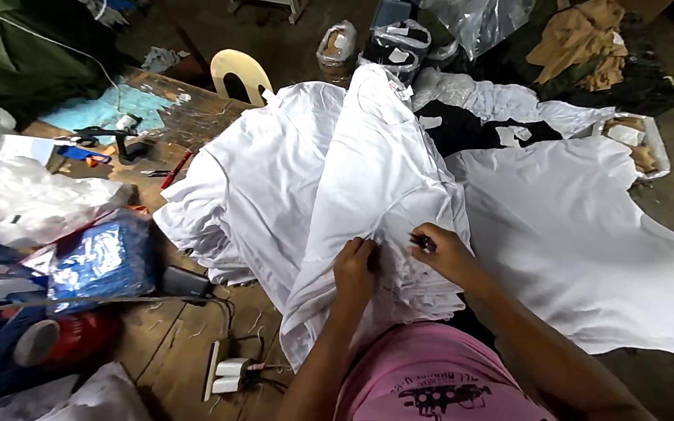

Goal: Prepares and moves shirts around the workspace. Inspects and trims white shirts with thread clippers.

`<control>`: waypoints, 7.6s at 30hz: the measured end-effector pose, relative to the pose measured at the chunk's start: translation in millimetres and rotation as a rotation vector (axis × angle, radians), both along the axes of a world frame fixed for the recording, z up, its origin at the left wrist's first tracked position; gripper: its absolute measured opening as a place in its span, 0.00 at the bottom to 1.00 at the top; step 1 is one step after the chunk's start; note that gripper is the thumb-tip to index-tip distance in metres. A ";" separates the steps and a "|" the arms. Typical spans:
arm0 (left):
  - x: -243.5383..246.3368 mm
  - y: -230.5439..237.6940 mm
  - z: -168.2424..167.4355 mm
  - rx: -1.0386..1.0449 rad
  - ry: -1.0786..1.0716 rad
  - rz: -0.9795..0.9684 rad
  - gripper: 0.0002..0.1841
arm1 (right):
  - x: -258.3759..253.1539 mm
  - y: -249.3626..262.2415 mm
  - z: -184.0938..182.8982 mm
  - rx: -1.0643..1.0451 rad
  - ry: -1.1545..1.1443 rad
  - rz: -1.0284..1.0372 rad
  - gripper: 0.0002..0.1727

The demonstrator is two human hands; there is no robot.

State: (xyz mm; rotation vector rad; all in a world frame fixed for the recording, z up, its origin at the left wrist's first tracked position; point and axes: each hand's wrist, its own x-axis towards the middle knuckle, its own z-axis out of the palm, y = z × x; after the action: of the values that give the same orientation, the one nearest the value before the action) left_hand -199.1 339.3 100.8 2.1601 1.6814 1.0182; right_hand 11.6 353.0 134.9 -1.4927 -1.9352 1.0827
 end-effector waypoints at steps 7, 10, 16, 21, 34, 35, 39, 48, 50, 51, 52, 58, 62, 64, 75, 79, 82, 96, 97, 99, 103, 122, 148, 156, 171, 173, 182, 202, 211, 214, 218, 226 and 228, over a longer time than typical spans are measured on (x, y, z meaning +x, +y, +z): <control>-19.5 -50.9 18.5 -0.158 -0.278 -0.496 0.07 | 11.9 -10.7 -20.4 0.019 -0.105 0.171 0.14; -19.4 -52.2 27.2 -0.295 -0.306 -0.663 0.15 | 24.8 -8.7 -4.2 0.185 0.025 0.048 0.12; 10.0 10.6 71.6 -0.291 0.042 -0.562 0.10 | 3.9 -26.2 53.6 0.539 0.104 0.059 0.09; -115.3 99.2 130.0 0.266 -0.173 0.423 0.39 | 9.9 -30.3 49.3 0.539 0.049 0.014 0.09; -17.5 21.1 35.6 -0.294 0.011 0.086 0.11 | -39.6 14.6 -3.0 0.186 -0.163 0.093 0.20; -18.3 18.2 37.6 -0.323 0.004 0.104 0.11 | -43.5 15.7 -4.2 0.232 -0.195 0.105 0.20; -16.6 13.7 28.9 -0.141 -0.020 0.119 0.10 | -64.0 24.1 -3.9 0.370 -0.277 0.147 0.18; -7.5 -11.7 38.9 -0.272 0.099 0.064 0.25 | -51.9 33.7 2.8 0.377 -0.176 0.051 0.14; 0.2 -6.6 48.6 -0.488 0.205 0.048 0.32 | -35.2 35.4 8.4 0.361 -0.130 -0.026 0.14; 7.0 -0.4 52.0 -0.588 0.236 -0.005 0.31 | -30.1 34.5 10.8 0.379 -0.103 -0.070 0.14; 14.0 6.4 55.9 -0.638 0.217 -0.076 0.26 | -27.0 33.6 13.8 0.415 -0.073 -0.109 0.13; -76.3 76.3 91.1 -0.019 -1.244 0.234 0.13 | -3.4 25.4 32.5 0.592 0.081 -0.268 0.15; -123.2 82.1 108.4 0.208 -1.117 0.357 0.24 | 6.1 25.4 10.7 0.498 0.098 -0.285 0.16; -83.7 55.8 80.8 0.089 -0.652 0.126 0.18 | 1.4 25.6 -8.6 0.446 0.119 -0.278 0.15; 22.2 20.1 13.5 -0.317 0.080 -0.400 0.10 | 14.5 0.9 -42.8 0.264 0.009 -0.145 0.19; 10.9 -5.9 13.8 -0.299 0.065 -0.438 0.09 | 19.2 -7.3 -42.7 0.215 -0.064 -0.065 0.20; 24.4 -7.0 9.7 -0.130 0.023 -0.266 0.11 | 8.9 -3.6 -47.3 0.260 0.002 -0.146 0.19; 31.2 -10.8 8.3 -0.165 -0.062 -0.190 0.09 | -5.0 4.6 -48.4 0.307 -0.109 -0.107 0.17; 35.7 -6.8 8.0 -0.128 -0.017 -0.140 0.10 | -6.1 7.7 -51.4 0.305 -0.061 -0.153 0.17; 45.5 4.8 11.3 -0.157 0.111 -0.023 0.17 | -5.8 13.8 -55.5 0.245 0.041 -0.223 0.18; 54.7 26.3 31.7 -0.564 0.351 0.024 0.17 | -1.2 13.1 -54.8 0.182 0.030 -0.160 0.19; 78.1 6.4 45.4 -0.622 0.155 -0.362 0.20 | 7.2 12.6 -12.1 0.434 0.101 -0.326 0.14; 1.6 -7.0 3.9 -0.123 0.171 0.091 0.07 | -23.5 0.8 -23.6 0.290 -0.039 0.091 0.19; 2.3 -27.5 5.8 -0.011 0.054 0.112 0.10 | -46.8 3.1 -21.3 0.390 -0.297 0.160 0.17; -1.5 -23.3 11.4 -0.024 -0.077 0.104 0.09 | -49.7 -1.0 -26.5 0.384 -0.232 0.152 0.19; -0.9 -23.7 12.1 -0.038 -0.088 0.112 0.09 | -51.5 1.0 -22.9 0.349 -0.234 0.173 0.20; 6.6 -24.8 13.1 -0.035 -0.170 0.080 0.10 | -51.9 -2.0 -13.4 0.346 -0.210 0.116 0.18; -120.3 48.2 96.0 0.216 -0.571 0.334 0.33 | 16.1 1.8 8.9 0.545 0.188 -0.336 0.13; 23.8 -32.9 39.0 -0.588 -0.134 -0.797 0.18 | 6.1 20.6 -18.3 0.301 0.228 -0.299 0.15; 40.2 -9.7 48.7 -0.372 0.001 -0.388 0.15 | 7.5 23.6 -27.0 0.219 0.224 -0.324 0.15; 42.3 41.7 4.5 -0.229 0.203 -0.114 0.15 | -1.4 30.9 -41.5 0.130 0.161 -0.238 0.18; 29.2 6.3 8.2 -0.054 -0.093 -0.062 0.10 | -21.9 19.5 -33.3 0.278 -0.166 -0.042 0.20; 33.4 7.1 6.6 -0.034 -0.125 -0.071 0.10 | -32.4 24.3 -31.6 0.288 -0.164 -0.032 0.19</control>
State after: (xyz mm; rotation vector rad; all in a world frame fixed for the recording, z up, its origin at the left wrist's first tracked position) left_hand -165.7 346.4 107.4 2.0738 1.5434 1.0737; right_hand -20.8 377.3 103.3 -1.4820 -2.0666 0.6508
